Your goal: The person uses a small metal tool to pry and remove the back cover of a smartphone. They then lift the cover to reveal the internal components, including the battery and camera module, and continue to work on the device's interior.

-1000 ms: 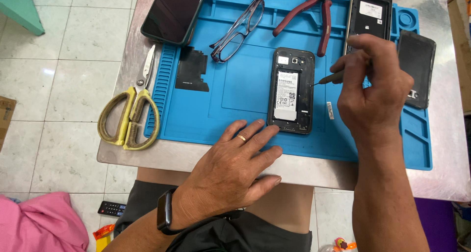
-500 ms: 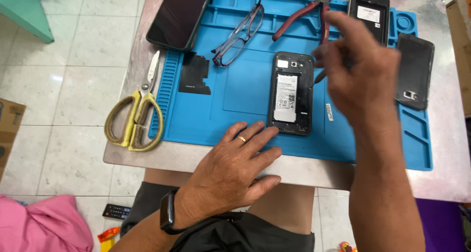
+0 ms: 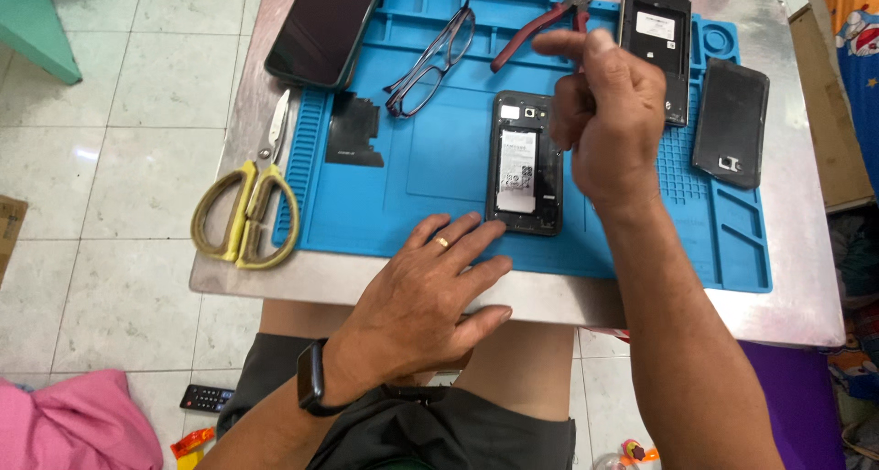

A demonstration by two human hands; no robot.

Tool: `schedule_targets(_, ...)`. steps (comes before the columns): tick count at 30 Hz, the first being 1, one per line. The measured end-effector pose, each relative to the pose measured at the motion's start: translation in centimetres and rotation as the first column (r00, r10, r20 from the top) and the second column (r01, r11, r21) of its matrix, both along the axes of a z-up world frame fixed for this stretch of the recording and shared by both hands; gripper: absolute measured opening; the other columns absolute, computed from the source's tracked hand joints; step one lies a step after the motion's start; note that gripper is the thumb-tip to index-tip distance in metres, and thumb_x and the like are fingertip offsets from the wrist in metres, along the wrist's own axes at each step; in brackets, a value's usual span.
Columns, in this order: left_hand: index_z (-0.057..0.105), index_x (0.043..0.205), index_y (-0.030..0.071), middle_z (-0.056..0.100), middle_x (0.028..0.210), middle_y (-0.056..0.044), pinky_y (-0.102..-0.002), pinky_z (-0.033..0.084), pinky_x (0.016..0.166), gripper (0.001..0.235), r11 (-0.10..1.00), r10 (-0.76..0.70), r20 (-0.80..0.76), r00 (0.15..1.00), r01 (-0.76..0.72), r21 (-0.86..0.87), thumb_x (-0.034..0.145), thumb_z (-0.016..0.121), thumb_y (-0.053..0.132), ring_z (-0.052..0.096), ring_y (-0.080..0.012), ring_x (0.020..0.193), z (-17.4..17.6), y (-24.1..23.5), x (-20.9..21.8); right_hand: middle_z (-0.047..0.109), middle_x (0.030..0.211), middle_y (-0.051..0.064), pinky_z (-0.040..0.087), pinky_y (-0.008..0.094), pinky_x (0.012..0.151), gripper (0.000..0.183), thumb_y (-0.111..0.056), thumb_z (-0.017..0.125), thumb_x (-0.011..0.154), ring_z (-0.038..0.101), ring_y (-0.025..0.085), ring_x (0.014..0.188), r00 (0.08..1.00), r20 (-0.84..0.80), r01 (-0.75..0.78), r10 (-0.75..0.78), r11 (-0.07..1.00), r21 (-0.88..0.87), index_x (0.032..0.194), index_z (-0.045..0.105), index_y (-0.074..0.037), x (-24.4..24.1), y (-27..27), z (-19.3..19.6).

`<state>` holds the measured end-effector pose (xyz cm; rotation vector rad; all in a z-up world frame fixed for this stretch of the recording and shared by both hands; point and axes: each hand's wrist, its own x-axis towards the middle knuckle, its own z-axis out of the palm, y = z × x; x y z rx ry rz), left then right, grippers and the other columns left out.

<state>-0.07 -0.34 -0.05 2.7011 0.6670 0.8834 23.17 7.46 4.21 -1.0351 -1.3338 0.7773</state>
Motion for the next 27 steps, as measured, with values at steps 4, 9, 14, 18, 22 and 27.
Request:
schedule_targets(4,0.066,0.12,0.006,0.062,0.145,-0.024,-0.06,0.044,0.112,0.041,1.0,-0.006,0.018,1.0,0.006,0.018,0.093,0.08,0.033,0.06,-0.0444,0.133,-0.4,-0.1,-0.2,0.035,0.058,-0.001,0.039,0.03,0.046,0.044,-0.029,0.044,0.111,0.029,0.011,0.048,1.0,-0.023,0.004,-0.003,1.0,0.027,0.136,0.066,-0.001,0.1,0.1,0.5)
schedule_targets(9,0.068,0.119,0.007,0.063,0.143,-0.022,-0.06,0.044,0.113,0.041,1.0,0.002,0.024,1.0,-0.002,0.021,0.091,0.081,0.034,0.06,-0.0442,0.133,-0.7,-0.2,-0.2,0.04,0.059,-0.004,0.033,0.03,0.04,0.025,-0.035,0.057,0.112,0.029,0.008,0.045,0.956,-0.248,0.192,-0.159,0.975,0.116,0.116,0.065,-0.012,-0.2,1.3,-0.4)
schedule_targets(14,0.07,0.12,0.006,0.063,0.143,-0.025,-0.058,0.041,0.113,0.043,0.999,-0.023,0.036,0.999,0.022,0.032,0.087,0.081,0.031,0.06,-0.0451,0.129,0.2,-0.3,-0.1,0.049,0.05,0.005,0.038,0.03,0.044,0.04,-0.031,0.045,0.112,0.044,0.012,0.042,0.918,0.004,0.392,-0.397,0.908,0.146,0.11,0.074,-0.004,0.5,0.9,0.3)
schedule_targets(18,0.072,0.121,0.006,0.063,0.143,-0.025,-0.06,0.039,0.113,0.046,1.0,-0.019,0.037,0.999,0.018,0.025,0.086,0.082,0.034,0.059,-0.0445,0.13,-0.8,-0.2,-0.1,0.078,0.092,0.017,0.047,0.056,0.066,0.037,-0.032,0.041,0.116,0.071,0.048,0.086,0.399,0.665,0.544,-0.631,0.747,0.382,0.131,0.072,-0.018,2.2,-0.4,0.0)
schedule_targets(22,0.069,0.123,0.005,0.061,0.144,-0.028,-0.063,0.04,0.108,0.045,0.998,-0.061,0.006,0.998,0.061,-0.022,0.09,0.081,0.034,0.057,-0.0473,0.13,-1.0,0.2,-0.2,0.068,0.064,0.014,0.042,0.057,0.052,0.02,-0.035,0.056,0.112,0.065,0.047,0.06,0.156,0.728,0.617,-0.667,0.642,0.456,0.107,0.068,-0.02,4.1,-0.3,-1.6)
schedule_targets(27,0.069,0.128,0.006,0.057,0.149,-0.027,-0.066,0.033,0.113,0.044,0.991,-0.09,-0.025,0.996,0.087,-0.103,0.097,0.075,0.037,0.051,-0.0477,0.138,-2.1,0.4,-0.2,0.065,0.064,0.003,0.044,0.037,0.049,0.028,-0.012,0.061,0.105,0.058,0.018,0.049,0.551,0.725,0.39,-0.413,0.896,0.213,0.133,0.062,-0.017,2.4,-1.8,0.4)
